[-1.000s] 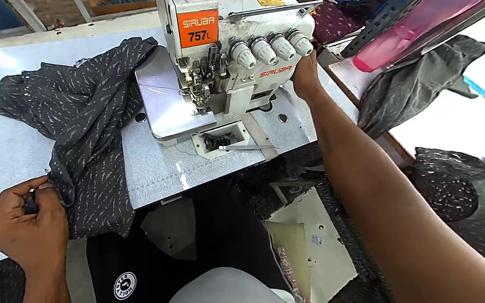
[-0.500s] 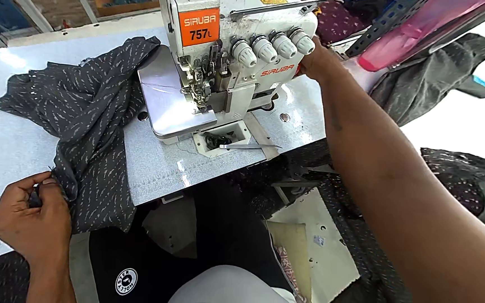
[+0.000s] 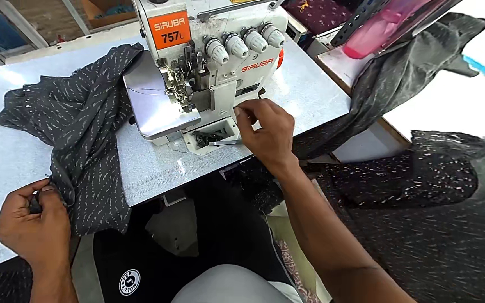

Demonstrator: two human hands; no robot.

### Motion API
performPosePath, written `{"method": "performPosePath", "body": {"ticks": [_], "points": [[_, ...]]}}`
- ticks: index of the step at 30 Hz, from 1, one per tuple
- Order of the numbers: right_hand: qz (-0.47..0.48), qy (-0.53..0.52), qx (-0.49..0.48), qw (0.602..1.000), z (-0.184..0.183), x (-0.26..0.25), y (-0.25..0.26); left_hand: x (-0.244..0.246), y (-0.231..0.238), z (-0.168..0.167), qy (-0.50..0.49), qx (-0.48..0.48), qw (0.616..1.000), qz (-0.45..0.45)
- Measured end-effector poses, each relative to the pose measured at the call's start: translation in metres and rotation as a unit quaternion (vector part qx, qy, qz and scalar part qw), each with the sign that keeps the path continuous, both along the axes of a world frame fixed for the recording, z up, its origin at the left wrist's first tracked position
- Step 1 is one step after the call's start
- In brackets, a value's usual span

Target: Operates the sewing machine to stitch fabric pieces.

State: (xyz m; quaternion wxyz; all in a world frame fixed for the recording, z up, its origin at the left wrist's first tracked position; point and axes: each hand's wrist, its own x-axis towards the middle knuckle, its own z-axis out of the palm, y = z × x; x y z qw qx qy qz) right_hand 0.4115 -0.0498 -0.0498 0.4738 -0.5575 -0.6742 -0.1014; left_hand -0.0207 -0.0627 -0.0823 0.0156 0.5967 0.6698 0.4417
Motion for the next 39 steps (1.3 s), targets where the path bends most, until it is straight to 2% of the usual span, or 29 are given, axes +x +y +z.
{"method": "performPosePath", "body": {"ticks": [2,5,7,10,12,14,19,21,23,25,28,30,33,36,39], "points": [[-0.004,0.006,-0.006,1.0,0.002,0.005,0.003,0.0,0.0,0.0,-0.006,0.005,1.0,0.007],[-0.015,0.099,-0.035,0.994,0.006,0.034,0.007,-0.004,-0.001,-0.002,-0.021,0.024,0.999,-0.012],[-0.045,0.165,-0.09,0.981,0.001,0.062,0.008,-0.003,0.0,0.003,-0.019,0.04,0.998,-0.05],[-0.072,0.231,-0.172,0.955,-0.018,0.092,0.008,0.023,0.015,0.034,-0.039,0.072,0.986,-0.144],[-0.07,0.227,-0.184,0.954,-0.033,0.1,0.007,0.056,0.039,0.063,-0.101,0.053,0.969,-0.22],[-0.067,0.221,-0.146,0.962,-0.041,0.1,0.005,0.091,0.076,0.086,-0.171,0.004,0.941,-0.291],[-0.09,0.206,-0.077,0.971,-0.048,0.09,0.004,0.163,0.17,0.1,-0.139,-0.111,0.899,-0.399],[-0.085,0.205,-0.07,0.972,-0.051,0.091,0.005,0.17,0.191,0.092,-0.073,-0.124,0.894,-0.424],[-0.088,0.205,-0.073,0.972,-0.052,0.09,0.006,0.163,0.196,0.086,0.046,-0.114,0.892,-0.436],[-0.091,0.204,-0.067,0.972,-0.054,0.089,0.006,0.152,0.187,0.081,0.175,-0.064,0.879,-0.44],[-0.095,0.198,-0.059,0.974,-0.055,0.089,0.006,0.127,0.172,0.096,0.323,-0.013,0.848,-0.421],[-0.097,0.195,-0.053,0.975,-0.055,0.087,0.007,0.103,0.162,0.108,0.362,-0.003,0.843,-0.397],[-0.106,0.194,-0.04,0.975,-0.055,0.084,0.009,0.081,0.154,0.109,0.327,-0.007,0.864,-0.383],[-0.105,0.195,-0.036,0.975,-0.054,0.085,0.01,0.102,0.148,0.107,0.194,0.021,0.899,-0.392],[-0.095,0.191,-0.04,0.976,-0.053,0.086,0.007,0.137,0.152,0.1,0.126,0.028,0.873,-0.47]]}}
